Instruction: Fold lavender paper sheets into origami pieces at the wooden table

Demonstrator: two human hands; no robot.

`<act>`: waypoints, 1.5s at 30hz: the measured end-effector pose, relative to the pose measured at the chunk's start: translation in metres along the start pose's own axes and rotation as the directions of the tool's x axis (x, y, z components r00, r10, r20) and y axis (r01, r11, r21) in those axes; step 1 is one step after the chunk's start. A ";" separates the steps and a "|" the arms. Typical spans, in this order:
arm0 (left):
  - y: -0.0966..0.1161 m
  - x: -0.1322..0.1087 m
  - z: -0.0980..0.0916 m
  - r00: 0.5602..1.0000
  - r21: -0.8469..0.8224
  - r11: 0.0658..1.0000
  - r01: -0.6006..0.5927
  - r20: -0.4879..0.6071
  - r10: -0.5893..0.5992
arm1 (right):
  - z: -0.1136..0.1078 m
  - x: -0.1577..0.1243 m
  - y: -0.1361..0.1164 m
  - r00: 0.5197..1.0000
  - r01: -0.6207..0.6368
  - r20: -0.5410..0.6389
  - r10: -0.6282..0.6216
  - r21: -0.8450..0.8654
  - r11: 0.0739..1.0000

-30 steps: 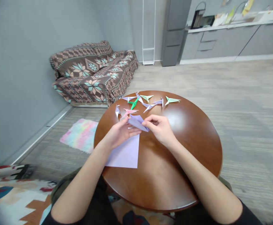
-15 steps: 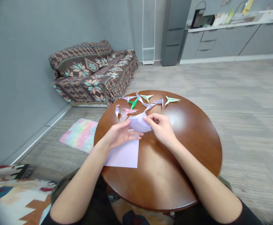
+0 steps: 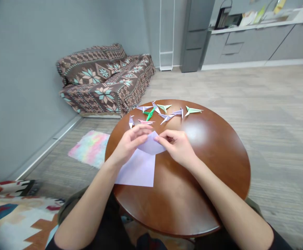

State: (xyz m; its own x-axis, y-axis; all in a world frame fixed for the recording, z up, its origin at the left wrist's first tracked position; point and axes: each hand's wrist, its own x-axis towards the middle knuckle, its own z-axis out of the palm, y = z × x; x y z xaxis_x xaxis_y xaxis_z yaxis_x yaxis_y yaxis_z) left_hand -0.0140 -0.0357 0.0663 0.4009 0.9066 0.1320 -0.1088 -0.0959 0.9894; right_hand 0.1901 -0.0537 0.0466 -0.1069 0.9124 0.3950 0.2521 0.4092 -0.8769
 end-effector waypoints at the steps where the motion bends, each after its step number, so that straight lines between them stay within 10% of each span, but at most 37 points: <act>1: 0.002 0.000 0.001 0.999 0.014 0.999 -0.033 0.010 0.032 | 0.000 -0.001 -0.002 0.999 0.032 0.000 -0.032 -0.027 0.999; 23: 0.010 -0.003 0.000 0.996 0.125 0.992 -0.028 -0.079 0.038 | 0.000 -0.002 -0.001 0.993 0.110 0.040 -0.107 -0.065 0.992; 34: -0.008 0.002 0.006 0.993 -0.168 0.980 0.108 -0.031 -0.115 | 0.000 0.002 0.001 0.944 -0.086 -0.322 0.075 -0.018 0.996; 40: -0.026 0.008 0.016 0.968 -0.194 0.978 0.075 -0.220 -0.118 | 0.005 0.001 0.006 0.975 -0.146 -0.124 0.186 0.274 0.951; 45: -0.029 0.009 0.007 0.933 -0.171 0.984 0.057 -0.342 -0.113 | 0.001 0.002 0.008 0.996 0.086 -0.045 -0.083 0.070 0.994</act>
State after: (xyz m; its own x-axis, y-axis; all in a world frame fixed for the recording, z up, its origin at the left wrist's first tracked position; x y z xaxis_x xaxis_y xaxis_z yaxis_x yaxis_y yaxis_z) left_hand -0.0002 -0.0274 0.0391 0.0750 0.9971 -0.0096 -0.2397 0.0274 0.9704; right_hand 0.1912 -0.0485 0.0405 -0.0841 0.8740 0.4786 0.1743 0.4858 -0.8565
